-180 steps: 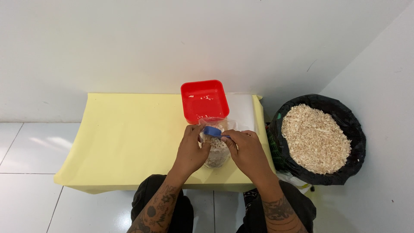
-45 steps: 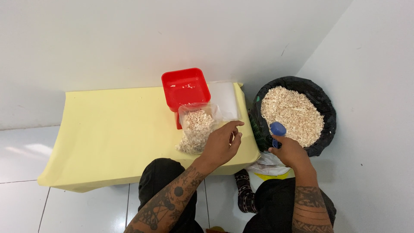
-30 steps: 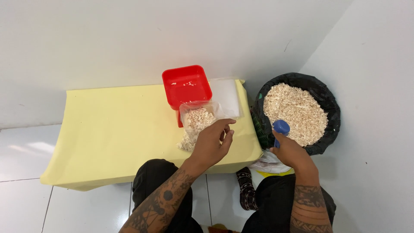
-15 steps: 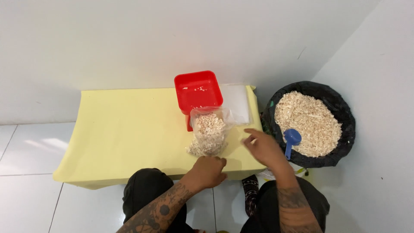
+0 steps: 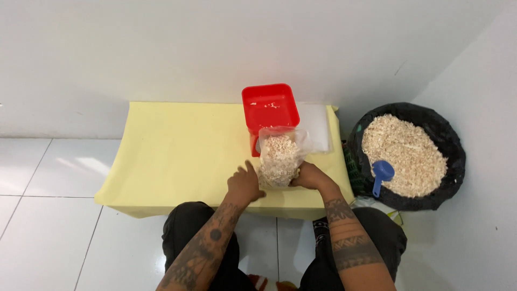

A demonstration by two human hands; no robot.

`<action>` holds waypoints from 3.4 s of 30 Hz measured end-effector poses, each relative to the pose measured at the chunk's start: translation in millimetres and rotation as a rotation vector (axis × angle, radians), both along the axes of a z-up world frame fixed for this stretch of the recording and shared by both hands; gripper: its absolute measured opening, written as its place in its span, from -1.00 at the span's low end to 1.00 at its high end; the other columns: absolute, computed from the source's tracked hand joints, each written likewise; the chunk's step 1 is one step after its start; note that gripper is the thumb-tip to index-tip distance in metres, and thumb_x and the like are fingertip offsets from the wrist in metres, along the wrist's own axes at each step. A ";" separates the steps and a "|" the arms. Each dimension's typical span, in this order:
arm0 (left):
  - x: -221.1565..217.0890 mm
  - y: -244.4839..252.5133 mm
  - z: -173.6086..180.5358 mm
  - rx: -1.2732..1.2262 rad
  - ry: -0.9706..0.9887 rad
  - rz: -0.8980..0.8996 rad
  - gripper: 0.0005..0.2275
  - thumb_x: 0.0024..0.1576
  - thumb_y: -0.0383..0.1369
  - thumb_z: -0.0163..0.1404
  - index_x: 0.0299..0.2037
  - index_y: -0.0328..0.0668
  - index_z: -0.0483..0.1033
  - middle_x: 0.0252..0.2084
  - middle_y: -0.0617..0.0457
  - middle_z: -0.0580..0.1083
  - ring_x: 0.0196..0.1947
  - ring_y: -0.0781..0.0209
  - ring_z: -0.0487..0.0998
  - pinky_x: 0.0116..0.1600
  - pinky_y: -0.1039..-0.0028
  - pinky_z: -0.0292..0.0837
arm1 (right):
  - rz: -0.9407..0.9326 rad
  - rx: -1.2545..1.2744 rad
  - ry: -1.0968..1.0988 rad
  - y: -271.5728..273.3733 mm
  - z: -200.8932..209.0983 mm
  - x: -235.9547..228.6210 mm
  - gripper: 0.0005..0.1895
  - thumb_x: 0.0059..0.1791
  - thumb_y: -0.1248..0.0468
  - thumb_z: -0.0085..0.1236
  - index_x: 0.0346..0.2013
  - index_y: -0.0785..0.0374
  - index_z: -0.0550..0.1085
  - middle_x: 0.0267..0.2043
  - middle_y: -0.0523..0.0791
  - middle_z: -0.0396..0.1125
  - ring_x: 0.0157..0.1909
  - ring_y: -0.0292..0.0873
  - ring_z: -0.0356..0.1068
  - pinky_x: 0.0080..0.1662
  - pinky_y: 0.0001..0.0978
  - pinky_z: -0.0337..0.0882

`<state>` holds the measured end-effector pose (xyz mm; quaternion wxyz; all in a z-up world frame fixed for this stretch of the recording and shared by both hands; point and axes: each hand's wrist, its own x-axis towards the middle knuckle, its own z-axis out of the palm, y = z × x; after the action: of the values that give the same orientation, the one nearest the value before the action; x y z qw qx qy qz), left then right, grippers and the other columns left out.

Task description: The person scoops wood shavings from a container into a plastic bag using a blue scoop, then places the bag on a scale.

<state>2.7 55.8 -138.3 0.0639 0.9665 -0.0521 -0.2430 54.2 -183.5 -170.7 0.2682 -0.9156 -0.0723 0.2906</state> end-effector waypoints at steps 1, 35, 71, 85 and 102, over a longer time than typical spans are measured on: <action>5.7 -1.1 -12.6 -0.071 -0.019 0.050 -0.01 -0.03 -0.01 0.24 0.45 -0.56 -0.04 0.26 -0.52 0.32 0.19 -0.39 0.46 0.14 -0.15 0.46 | -0.029 0.078 0.021 2.0 -9.0 0.6 -0.01 -0.23 0.09 0.42 0.43 0.26 0.23 0.33 0.14 0.31 0.33 0.25 0.31 0.29 0.11 0.35; 90.1 8.8 148.9 -1.396 -0.581 0.069 -0.30 -0.05 -0.56 -0.01 0.42 -0.29 0.17 0.26 -0.32 0.35 0.40 -0.29 0.23 0.45 -0.13 0.03 | -0.203 0.949 -0.445 18.8 163.1 52.3 -0.18 -0.15 0.19 0.49 0.31 0.28 0.28 0.19 0.05 0.33 0.20 0.10 0.31 0.20 0.04 0.35; 68.2 -26.1 166.0 -1.248 -0.479 0.602 -0.29 0.30 0.19 -0.54 0.40 -0.25 0.21 0.38 -0.44 0.23 0.44 -0.41 0.11 0.52 -0.11 -0.14 | -0.268 0.536 -0.405 43.6 171.3 44.5 0.10 -0.17 0.30 0.33 0.47 0.49 -0.14 0.44 0.40 -0.02 0.51 0.44 -0.07 0.41 0.32 0.06; 86.5 -8.5 142.3 -1.256 -0.631 0.680 -0.38 0.32 0.12 -0.45 0.28 -0.25 0.32 0.21 -0.37 0.35 0.31 -0.35 0.31 0.35 -0.05 0.16 | -0.364 0.796 -0.364 -9.3 137.1 51.7 0.11 -0.03 0.09 0.36 0.49 0.44 -0.19 0.45 0.39 -0.04 0.49 0.44 -0.04 0.35 0.30 0.12; 142.3 74.3 24.4 -1.663 -0.466 1.367 -0.51 0.20 0.17 -0.28 -0.11 -0.05 0.48 -0.33 0.14 0.50 -0.38 0.28 0.56 -0.29 0.45 0.38 | -1.028 1.115 0.057 -70.7 29.2 101.1 -0.60 0.08 -0.11 0.15 -0.05 0.12 0.47 -0.19 -0.16 0.45 -0.19 -0.17 0.49 -0.17 -0.34 0.38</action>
<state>145.0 130.1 -113.9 0.8044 0.4688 0.3358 0.1430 155.3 -254.2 -141.5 0.7949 -0.5549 0.2343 0.0731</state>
